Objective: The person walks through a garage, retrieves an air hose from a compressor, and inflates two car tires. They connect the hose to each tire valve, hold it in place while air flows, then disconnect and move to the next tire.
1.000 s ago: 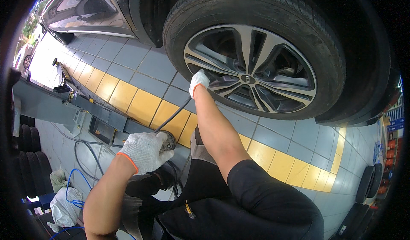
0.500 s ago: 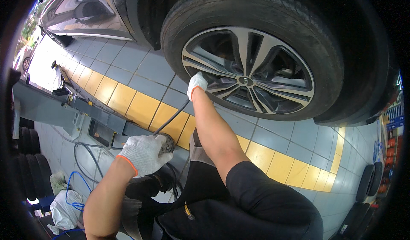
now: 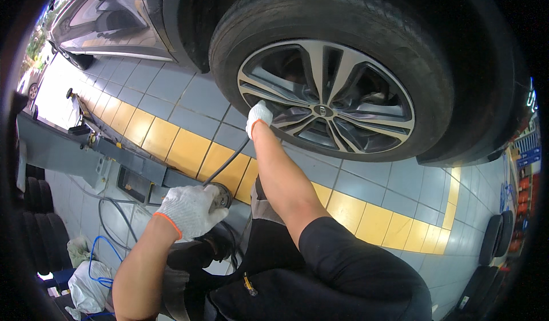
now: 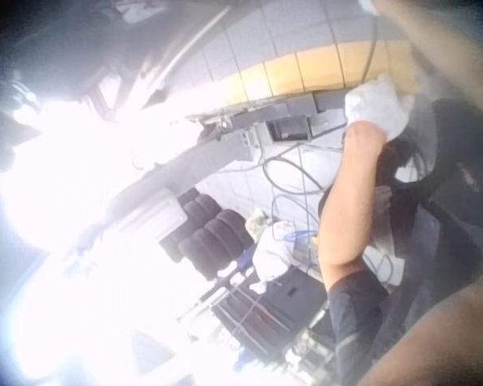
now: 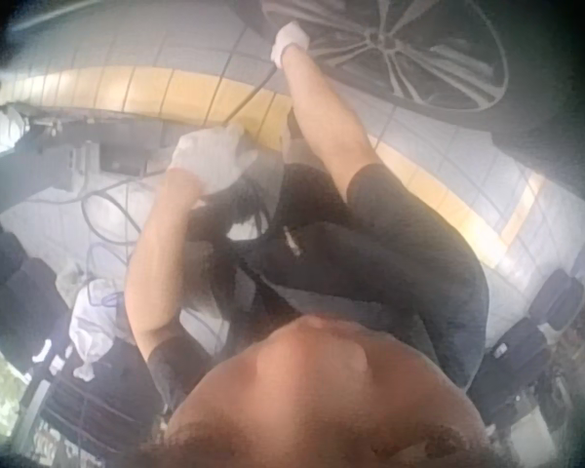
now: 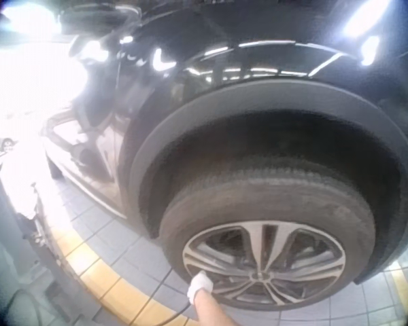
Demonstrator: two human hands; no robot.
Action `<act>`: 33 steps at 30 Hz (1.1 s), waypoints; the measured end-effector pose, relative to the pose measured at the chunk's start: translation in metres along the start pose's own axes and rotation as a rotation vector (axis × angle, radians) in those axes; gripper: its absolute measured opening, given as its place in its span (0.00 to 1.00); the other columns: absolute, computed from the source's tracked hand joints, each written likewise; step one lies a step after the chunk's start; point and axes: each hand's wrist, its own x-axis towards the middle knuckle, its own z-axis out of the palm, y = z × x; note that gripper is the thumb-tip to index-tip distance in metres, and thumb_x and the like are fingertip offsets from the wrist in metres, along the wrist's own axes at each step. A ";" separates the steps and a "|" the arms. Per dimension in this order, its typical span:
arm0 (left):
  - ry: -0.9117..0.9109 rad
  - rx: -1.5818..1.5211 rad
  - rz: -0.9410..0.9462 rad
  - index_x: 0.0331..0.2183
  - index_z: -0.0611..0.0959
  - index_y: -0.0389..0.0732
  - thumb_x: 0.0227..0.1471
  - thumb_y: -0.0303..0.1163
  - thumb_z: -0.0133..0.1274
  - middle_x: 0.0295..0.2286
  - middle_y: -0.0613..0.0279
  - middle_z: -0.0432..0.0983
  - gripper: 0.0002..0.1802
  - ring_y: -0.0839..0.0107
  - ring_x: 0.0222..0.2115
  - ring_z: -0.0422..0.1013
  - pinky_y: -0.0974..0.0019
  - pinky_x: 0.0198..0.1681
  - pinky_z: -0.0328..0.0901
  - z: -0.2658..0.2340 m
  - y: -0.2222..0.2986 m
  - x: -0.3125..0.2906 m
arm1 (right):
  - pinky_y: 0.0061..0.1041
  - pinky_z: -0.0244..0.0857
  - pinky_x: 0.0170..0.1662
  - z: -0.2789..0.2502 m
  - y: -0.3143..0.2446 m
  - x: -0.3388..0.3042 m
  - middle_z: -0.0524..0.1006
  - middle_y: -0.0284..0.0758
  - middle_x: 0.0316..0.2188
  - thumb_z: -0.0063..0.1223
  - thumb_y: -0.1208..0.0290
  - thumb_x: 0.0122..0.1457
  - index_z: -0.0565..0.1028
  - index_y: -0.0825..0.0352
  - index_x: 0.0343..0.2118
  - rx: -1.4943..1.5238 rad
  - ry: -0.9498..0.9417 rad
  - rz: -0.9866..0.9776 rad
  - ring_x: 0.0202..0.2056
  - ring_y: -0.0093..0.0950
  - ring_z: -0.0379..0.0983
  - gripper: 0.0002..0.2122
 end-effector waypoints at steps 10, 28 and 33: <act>0.055 -0.029 0.034 0.48 0.81 0.35 0.65 0.57 0.51 0.43 0.45 0.84 0.31 0.47 0.46 0.81 0.46 0.51 0.74 0.002 -0.003 -0.002 | 0.43 0.73 0.53 0.002 0.002 0.016 0.81 0.47 0.55 0.43 0.38 0.68 0.74 0.63 0.61 0.136 0.061 0.045 0.52 0.43 0.81 0.33; 0.021 -0.048 0.013 0.48 0.82 0.33 0.65 0.58 0.51 0.43 0.41 0.84 0.33 0.44 0.47 0.80 0.47 0.53 0.72 -0.001 -0.002 -0.003 | 0.42 0.69 0.28 0.002 0.012 0.045 0.83 0.42 0.33 0.44 0.40 0.69 0.78 0.66 0.47 -0.118 0.125 -0.144 0.27 0.38 0.79 0.29; 0.009 -0.032 0.002 0.48 0.82 0.34 0.65 0.58 0.51 0.43 0.41 0.84 0.33 0.45 0.47 0.80 0.47 0.53 0.72 -0.002 -0.001 -0.002 | 0.43 0.72 0.32 0.000 0.012 0.058 0.84 0.44 0.35 0.44 0.40 0.69 0.78 0.67 0.49 -0.096 0.094 -0.100 0.30 0.41 0.81 0.29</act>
